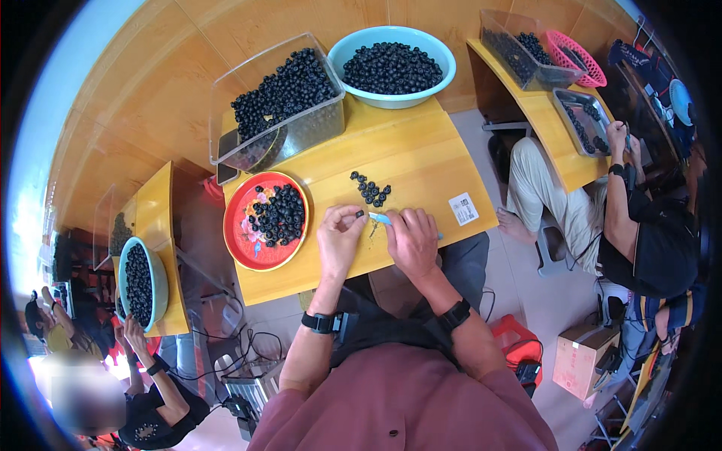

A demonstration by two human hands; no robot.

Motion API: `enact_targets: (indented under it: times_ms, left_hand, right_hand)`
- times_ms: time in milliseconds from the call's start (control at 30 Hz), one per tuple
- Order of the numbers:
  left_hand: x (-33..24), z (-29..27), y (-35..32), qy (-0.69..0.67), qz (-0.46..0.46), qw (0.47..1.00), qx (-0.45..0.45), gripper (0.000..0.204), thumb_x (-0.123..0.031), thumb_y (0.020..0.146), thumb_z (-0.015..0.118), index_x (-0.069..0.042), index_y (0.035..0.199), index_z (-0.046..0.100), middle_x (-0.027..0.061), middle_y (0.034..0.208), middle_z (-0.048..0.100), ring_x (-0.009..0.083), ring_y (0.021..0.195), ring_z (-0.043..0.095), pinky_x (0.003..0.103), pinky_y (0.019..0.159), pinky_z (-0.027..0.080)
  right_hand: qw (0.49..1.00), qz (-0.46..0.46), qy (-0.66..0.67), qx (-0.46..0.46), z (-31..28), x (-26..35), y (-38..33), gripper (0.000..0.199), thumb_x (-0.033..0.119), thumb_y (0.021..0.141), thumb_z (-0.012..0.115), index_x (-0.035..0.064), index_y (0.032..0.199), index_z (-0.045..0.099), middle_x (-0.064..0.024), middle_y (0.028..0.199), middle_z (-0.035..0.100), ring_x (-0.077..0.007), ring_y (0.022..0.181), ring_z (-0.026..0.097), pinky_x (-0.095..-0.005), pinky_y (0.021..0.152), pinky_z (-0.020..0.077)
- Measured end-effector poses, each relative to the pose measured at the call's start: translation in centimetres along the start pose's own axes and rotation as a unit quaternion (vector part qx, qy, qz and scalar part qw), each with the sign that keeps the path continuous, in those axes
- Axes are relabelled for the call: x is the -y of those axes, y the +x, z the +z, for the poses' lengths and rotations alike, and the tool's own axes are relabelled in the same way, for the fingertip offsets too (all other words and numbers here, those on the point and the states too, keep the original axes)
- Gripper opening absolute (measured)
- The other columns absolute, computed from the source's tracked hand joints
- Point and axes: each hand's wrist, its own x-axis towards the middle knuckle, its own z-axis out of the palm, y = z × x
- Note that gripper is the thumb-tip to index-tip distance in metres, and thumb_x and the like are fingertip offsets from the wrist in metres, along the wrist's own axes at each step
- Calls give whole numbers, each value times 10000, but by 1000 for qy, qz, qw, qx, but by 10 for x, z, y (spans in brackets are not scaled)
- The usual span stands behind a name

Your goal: Inspecting and sorting small black objects from a bowl into a tray using a small hand tool.

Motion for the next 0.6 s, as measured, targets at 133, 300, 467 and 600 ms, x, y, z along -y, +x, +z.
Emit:
enact_targets:
  times_ms: [133, 300, 467, 600]
  left_hand:
    - [3, 4, -8, 8, 31, 999, -14, 185, 14, 890, 790, 12, 1064, 725, -12, 928, 662, 67, 834, 639, 210, 761, 515]
    - [4, 4, -10, -1, 26, 1000, 6, 251, 37, 901, 766, 36, 1139, 690, 25, 969, 694, 83, 879, 660, 225, 798, 537]
    - [4, 4, -10, -15, 8, 1000, 20, 320, 61, 906, 741, 44, 1213, 651, 69, 1009, 717, 93, 895, 668, 237, 824, 552]
    - [6, 5, -10, -31, 6, 999, 19, 310, 71, 907, 731, 45, 1206, 654, 63, 1005, 711, 101, 902, 672, 241, 841, 555]
  right_hand:
    - [1000, -13, -4, -7, -2, 0, 1, 218, 160, 892, 704, 73, 1090, 680, -54, 825, 540, -244, 800, 578, -393, 700, 444]
    - [1000, -26, -9, 8, 2, -1, -2, 243, 163, 899, 704, 75, 1123, 669, -57, 807, 534, -244, 758, 579, -393, 656, 454]
    - [999, -36, 8, 9, 0, 1, -1, 229, 154, 899, 700, 70, 1109, 669, -61, 773, 523, -245, 720, 586, -390, 625, 461]
    - [999, -44, 1, 11, 0, 0, -1, 192, 137, 897, 697, 63, 1073, 680, -60, 758, 520, -241, 710, 590, -387, 613, 460]
